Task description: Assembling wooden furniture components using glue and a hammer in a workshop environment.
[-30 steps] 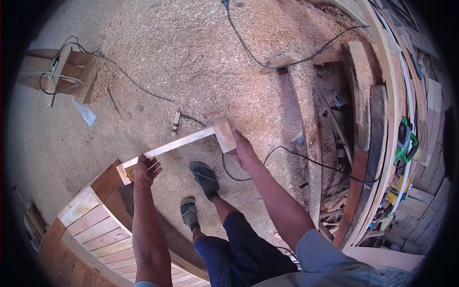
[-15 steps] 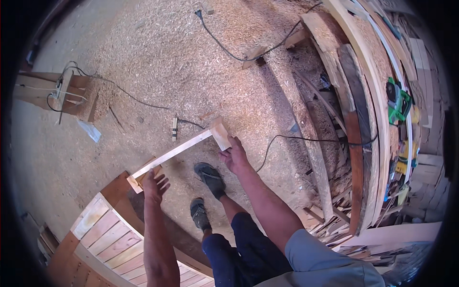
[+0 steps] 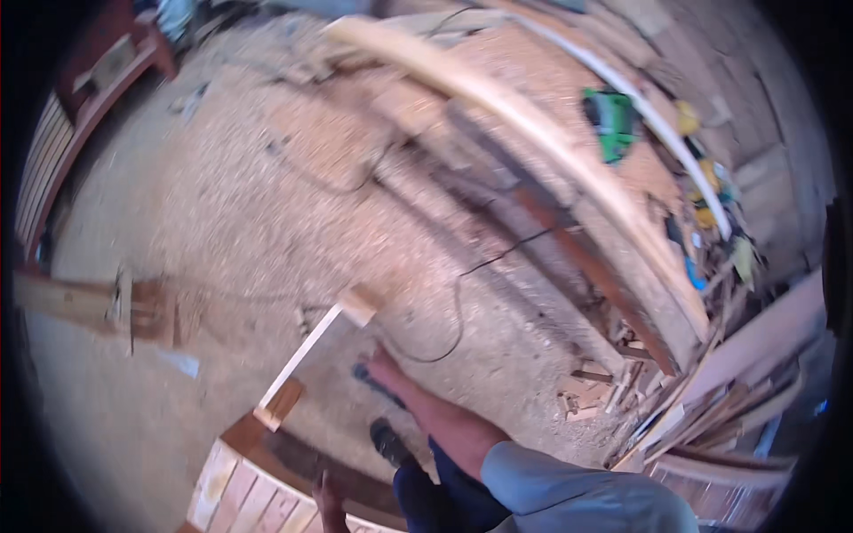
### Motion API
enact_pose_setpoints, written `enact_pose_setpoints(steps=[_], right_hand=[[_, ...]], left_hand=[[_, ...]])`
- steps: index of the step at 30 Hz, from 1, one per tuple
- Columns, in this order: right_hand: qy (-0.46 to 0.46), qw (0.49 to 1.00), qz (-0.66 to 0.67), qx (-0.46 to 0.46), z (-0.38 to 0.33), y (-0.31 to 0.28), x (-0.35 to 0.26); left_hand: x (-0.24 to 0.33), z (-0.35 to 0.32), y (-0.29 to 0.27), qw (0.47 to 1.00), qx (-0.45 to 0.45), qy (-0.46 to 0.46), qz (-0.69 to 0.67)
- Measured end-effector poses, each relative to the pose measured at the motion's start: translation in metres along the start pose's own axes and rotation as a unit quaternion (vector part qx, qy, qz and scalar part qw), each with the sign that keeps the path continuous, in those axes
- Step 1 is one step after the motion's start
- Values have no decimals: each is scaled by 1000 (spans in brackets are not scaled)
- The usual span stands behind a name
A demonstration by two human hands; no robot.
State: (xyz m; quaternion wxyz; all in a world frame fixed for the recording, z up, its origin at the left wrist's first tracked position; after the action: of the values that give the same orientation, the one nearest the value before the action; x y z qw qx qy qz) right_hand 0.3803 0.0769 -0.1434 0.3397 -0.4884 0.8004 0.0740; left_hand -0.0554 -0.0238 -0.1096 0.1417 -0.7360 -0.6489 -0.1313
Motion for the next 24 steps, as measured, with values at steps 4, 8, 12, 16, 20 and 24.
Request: enact_pose_setpoints(steps=[4,8,12,16,20,24], right_hand=[[-234,961,-109,-99,-74,-56,31],[-181,959,-204,-80,-165,-136,94],[-193,918,-326,118,-253,-298,191],[-141,916,-141,350,-361,-469,227],[-62,885,-18,462,-458,-602,235],[-60,814,211,538,-524,-711,249]], left_hand=[[-51,-78,-31,988,-28,-64,138],[-31,-147,-74,979,-22,-69,190],[11,-190,-89,980,-24,-57,188],[91,-233,-43,948,-225,19,226],[132,-244,59,963,-14,83,256],[163,-261,232,956,-61,133,255]])
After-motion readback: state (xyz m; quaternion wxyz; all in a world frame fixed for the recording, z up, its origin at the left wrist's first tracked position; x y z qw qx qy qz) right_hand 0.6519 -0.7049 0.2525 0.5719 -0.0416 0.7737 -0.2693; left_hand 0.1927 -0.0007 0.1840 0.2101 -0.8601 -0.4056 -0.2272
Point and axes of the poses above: each hand's wrist, its own z-axis towards the middle knuckle, its own y-axis out of the palm, x = y × z, the point moved 4 cm from there along z, towards the middle knuckle, and after that the axes turned 9 degrees about z, right-handed, at the moved point
